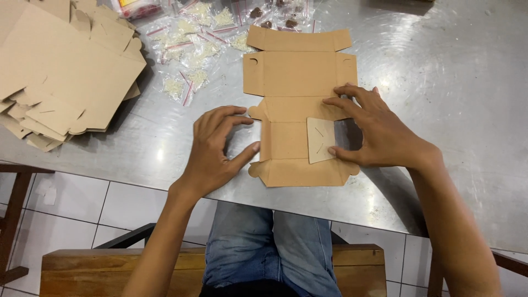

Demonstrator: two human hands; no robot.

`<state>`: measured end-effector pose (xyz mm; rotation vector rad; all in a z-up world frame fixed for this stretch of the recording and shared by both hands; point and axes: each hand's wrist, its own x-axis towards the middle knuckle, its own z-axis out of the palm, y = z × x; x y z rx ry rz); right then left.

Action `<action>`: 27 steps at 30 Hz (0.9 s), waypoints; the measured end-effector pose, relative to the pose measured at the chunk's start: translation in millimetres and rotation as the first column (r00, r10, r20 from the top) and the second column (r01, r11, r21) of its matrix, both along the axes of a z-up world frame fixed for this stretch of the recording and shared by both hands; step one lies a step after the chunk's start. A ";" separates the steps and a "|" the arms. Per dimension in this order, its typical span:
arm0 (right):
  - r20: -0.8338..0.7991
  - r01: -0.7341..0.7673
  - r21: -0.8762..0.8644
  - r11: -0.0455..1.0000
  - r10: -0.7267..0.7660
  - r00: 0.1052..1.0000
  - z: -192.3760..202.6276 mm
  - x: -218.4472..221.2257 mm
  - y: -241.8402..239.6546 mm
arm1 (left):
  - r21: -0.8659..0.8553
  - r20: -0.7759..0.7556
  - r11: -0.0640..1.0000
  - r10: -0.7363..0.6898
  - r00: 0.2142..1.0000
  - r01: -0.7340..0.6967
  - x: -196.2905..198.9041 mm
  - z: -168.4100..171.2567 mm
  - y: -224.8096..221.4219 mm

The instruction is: Assembling a cardboard box by folding its pre-cut flaps and tucking them into designated slots.

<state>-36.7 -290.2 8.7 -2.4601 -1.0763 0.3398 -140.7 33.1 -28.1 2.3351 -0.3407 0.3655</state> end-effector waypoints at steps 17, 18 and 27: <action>0.307 -0.210 0.105 0.972 0.169 0.936 -42.6 -17.3 28.9 | 0.162 -0.055 0.968 -0.185 0.981 0.191 58.6 -4.9 -10.0; 0.314 -0.211 0.083 0.974 0.176 0.933 -44.0 -17.6 28.5 | 0.178 -0.099 0.962 -0.190 0.977 0.205 62.4 -5.4 -7.4; 0.297 -0.195 0.071 0.978 0.166 0.941 -37.8 -17.9 30.2 | 0.179 -0.072 0.959 -0.209 0.975 0.219 87.4 -3.3 9.0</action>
